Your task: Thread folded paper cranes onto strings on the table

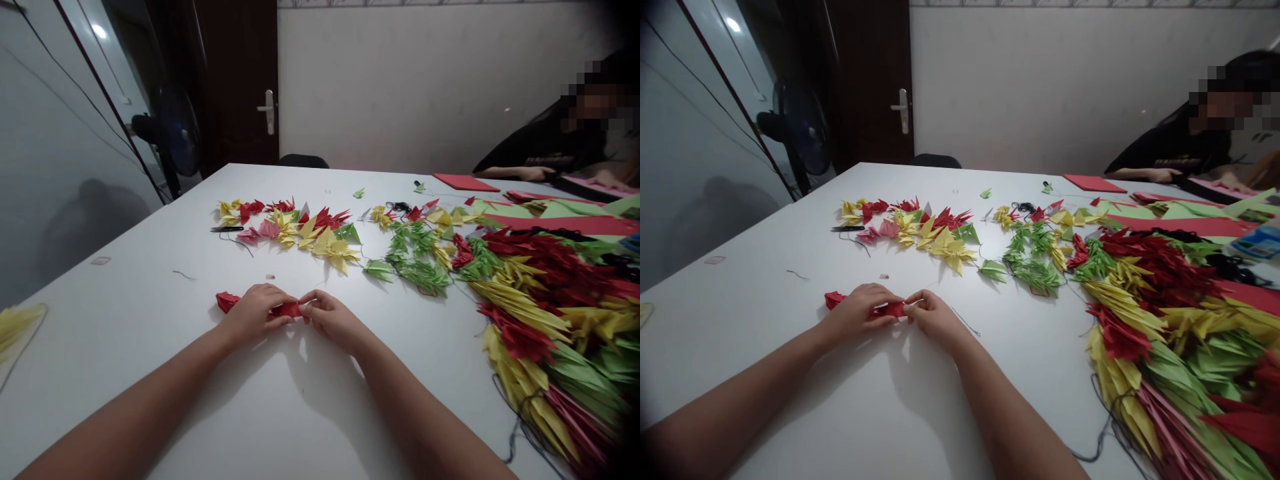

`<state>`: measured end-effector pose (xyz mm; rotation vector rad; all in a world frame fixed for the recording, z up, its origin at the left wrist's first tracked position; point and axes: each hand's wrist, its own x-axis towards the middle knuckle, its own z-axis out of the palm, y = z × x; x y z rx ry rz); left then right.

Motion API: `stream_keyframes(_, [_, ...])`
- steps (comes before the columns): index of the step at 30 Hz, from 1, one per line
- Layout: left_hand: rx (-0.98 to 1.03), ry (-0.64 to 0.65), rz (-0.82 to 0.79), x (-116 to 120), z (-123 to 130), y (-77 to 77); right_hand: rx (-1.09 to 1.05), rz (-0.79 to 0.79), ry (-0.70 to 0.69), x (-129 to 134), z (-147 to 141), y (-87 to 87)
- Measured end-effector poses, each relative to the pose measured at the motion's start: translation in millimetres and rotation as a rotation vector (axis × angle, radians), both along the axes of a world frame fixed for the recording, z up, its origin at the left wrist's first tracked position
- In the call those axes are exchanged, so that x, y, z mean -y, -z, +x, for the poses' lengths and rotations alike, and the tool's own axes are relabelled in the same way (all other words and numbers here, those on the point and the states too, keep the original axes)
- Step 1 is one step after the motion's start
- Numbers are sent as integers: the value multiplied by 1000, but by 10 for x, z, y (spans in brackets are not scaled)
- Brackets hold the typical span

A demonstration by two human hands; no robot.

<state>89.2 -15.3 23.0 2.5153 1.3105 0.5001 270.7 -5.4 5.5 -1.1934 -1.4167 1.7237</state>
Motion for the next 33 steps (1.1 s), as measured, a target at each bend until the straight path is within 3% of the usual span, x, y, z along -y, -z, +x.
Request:
stream_keyframes(4, [-4,-35,-27,-32,-124,-99,-53,-44,19,-18,34,-10])
stream_keyframes(7, [-40,-65,-172,-124,-322,-185,-90,-67,13,-27,56,-5])
stream_keyframes(11, [-138,-3,-354,-204,-493,-216,-124,-74,10,-32,69,-6])
stream_keyframes(18, [-147,11,-256,13,-442,-89,-74,-19,-45,-24,87,-45])
stream_keyframes(27, [-156,-7,-222,141,-382,-135,236,53,-265,-6,95,-57])
stream_keyframes(33, [-24,24,-220,187,-414,-5,392,235,-296,69,18,-74])
